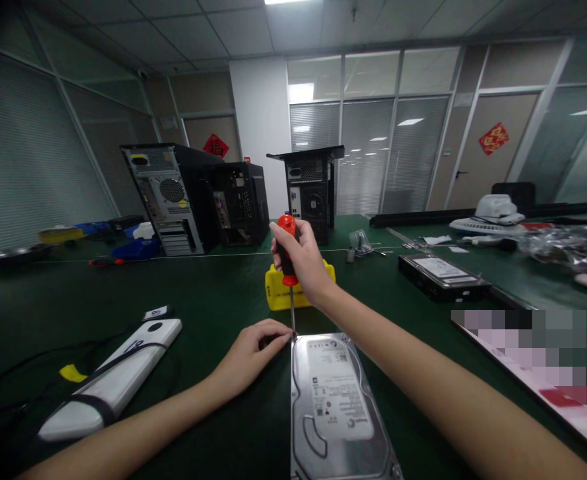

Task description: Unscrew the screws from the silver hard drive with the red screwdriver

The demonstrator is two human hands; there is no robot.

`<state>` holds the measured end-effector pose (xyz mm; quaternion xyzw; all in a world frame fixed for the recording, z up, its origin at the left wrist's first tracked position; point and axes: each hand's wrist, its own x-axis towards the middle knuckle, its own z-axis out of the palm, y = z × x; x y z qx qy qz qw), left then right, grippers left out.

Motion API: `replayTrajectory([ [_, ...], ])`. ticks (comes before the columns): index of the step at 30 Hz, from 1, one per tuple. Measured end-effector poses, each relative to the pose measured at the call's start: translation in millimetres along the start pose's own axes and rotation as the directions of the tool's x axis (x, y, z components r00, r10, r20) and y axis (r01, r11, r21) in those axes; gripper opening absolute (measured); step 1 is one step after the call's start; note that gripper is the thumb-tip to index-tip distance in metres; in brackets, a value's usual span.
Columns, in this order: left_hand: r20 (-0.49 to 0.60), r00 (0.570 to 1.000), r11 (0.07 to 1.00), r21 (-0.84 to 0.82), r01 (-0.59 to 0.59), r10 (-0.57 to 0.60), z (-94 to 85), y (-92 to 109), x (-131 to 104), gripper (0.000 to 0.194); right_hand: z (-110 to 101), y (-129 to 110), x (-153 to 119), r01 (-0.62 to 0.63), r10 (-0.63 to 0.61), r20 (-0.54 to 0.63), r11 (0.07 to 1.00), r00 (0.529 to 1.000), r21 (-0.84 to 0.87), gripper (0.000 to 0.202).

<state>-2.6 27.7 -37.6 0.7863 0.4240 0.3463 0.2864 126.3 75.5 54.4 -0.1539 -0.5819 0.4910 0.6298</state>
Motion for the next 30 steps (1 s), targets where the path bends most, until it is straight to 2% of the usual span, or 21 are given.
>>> replayTrajectory([
  [10,0.007,1.000,1.000,0.008,-0.001,0.001,-2.2,1.8,0.7,0.021,9.1,-3.7,-7.6,0.096,-0.085,0.074,0.984,0.994,-0.147,0.020],
  [14,0.015,1.000,1.000,0.009,0.004,-0.004,-2.1,3.1,0.4,0.022,8.9,-5.7,-8.2,0.098,-0.085,0.077,0.978,0.993,-0.187,0.019],
  [30,-0.006,1.000,1.000,0.012,0.017,-0.017,-0.9,2.3,-0.2,0.021,1.3,-2.5,-8.7,0.133,-0.139,-0.022,0.976,0.990,-0.174,0.023],
])
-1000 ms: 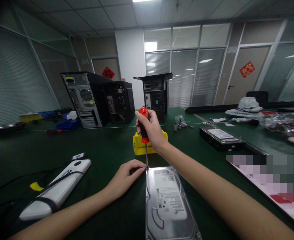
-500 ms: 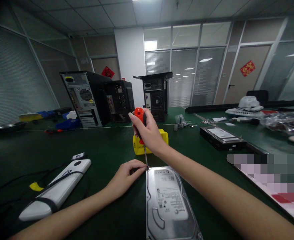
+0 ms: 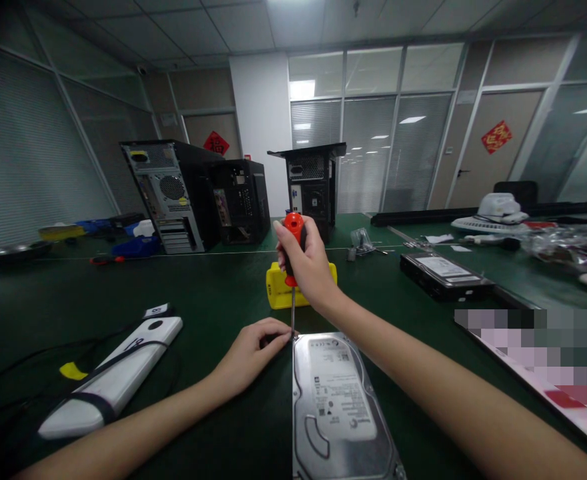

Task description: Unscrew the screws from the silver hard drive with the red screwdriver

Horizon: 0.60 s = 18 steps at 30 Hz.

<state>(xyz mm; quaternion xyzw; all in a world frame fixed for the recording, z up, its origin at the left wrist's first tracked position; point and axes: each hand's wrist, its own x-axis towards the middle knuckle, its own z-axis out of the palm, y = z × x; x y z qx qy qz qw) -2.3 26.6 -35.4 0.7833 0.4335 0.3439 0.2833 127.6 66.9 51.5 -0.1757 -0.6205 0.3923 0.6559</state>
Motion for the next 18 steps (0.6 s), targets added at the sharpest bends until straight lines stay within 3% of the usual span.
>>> replayTrajectory([
  [8,-0.011,1.000,0.999,-0.030,0.013,-0.014,1.6,-1.5,4.2,0.022,-6.3,-2.4,2.7,0.017,-0.016,-0.086,1.000,0.996,0.006,0.022],
  [18,-0.001,1.000,0.999,-0.040,0.001,-0.001,-0.7,-1.5,3.5,0.016,-10.3,0.3,4.1,-0.033,0.037,-0.098,0.998,0.994,0.049,0.022],
])
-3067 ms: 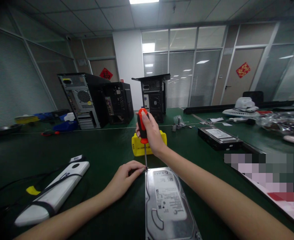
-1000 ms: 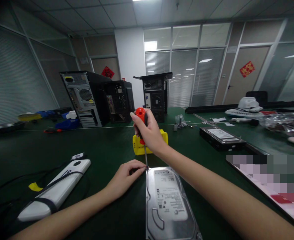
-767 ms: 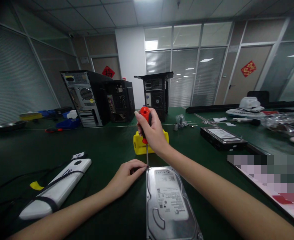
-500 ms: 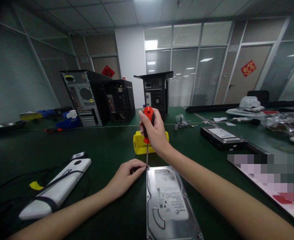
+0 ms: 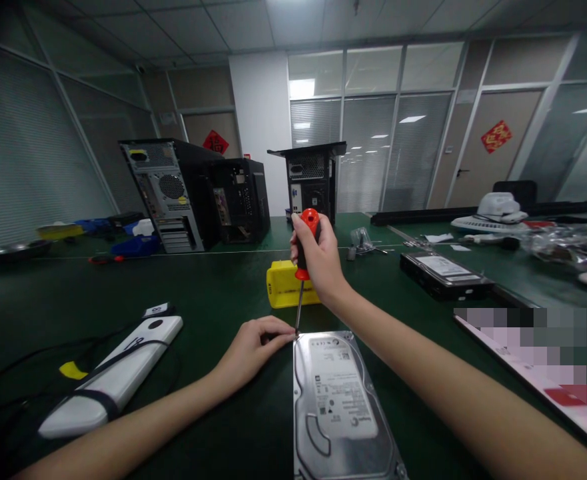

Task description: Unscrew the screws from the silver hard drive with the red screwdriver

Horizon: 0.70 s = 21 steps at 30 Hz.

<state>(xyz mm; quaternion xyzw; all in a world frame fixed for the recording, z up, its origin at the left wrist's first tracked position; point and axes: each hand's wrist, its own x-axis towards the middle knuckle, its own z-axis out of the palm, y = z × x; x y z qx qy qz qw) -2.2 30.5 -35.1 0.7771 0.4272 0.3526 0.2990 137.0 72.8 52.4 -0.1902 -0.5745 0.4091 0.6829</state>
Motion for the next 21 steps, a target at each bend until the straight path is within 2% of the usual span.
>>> replayTrajectory([
  [21,-0.020,0.999,0.999,-0.013,0.032,-0.033,2.0,-2.9,1.7,0.016,-0.2,2.9,0.8,0.028,-0.030,0.040,0.998,0.999,0.055,0.019],
])
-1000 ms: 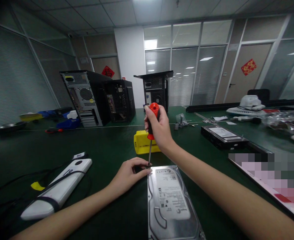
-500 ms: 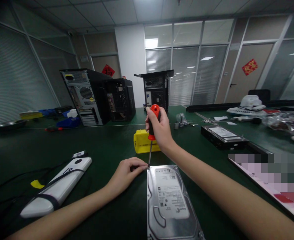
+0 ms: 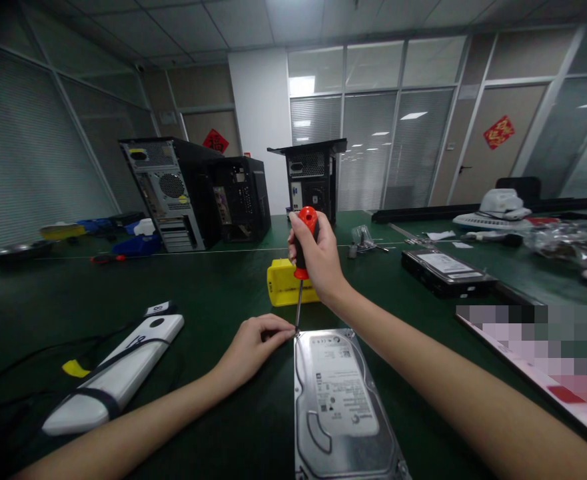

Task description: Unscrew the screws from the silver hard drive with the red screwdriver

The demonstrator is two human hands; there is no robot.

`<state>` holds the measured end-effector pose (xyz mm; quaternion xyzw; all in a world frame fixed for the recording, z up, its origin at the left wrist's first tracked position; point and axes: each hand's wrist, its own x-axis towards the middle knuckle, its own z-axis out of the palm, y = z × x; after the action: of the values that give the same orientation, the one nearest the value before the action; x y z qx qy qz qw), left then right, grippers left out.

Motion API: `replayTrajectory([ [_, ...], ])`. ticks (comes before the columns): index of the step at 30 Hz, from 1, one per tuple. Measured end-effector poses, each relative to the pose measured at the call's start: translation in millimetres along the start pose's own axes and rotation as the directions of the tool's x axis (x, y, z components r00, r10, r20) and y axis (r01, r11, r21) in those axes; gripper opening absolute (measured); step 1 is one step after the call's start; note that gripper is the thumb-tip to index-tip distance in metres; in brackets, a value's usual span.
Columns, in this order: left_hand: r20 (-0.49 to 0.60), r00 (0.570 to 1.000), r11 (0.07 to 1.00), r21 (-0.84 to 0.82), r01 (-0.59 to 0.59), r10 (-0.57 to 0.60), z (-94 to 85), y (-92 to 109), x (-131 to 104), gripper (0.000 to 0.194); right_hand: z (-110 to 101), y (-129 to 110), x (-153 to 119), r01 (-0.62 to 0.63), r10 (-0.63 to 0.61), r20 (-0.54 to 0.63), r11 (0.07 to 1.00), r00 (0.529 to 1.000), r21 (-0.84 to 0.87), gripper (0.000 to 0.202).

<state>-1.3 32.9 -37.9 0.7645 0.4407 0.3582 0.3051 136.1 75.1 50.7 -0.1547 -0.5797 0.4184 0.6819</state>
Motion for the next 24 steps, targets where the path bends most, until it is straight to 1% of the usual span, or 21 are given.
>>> replayTrajectory([
  [6,-0.012,1.000,1.000,-0.013,0.011,-0.011,0.0,-2.5,0.3,0.017,1.5,0.8,-0.6,-0.016,0.016,0.011,1.000,1.000,0.025,0.019],
  [14,-0.008,1.000,1.000,-0.013,0.024,-0.024,0.2,-2.6,0.9,0.017,0.5,1.6,-0.9,-0.013,0.013,0.024,1.000,1.000,-0.002,0.020],
  [24,0.001,1.000,1.000,-0.004,0.013,-0.013,0.7,-2.9,0.1,0.018,1.8,1.6,-2.0,-0.017,0.017,0.031,1.000,0.999,0.002,0.019],
])
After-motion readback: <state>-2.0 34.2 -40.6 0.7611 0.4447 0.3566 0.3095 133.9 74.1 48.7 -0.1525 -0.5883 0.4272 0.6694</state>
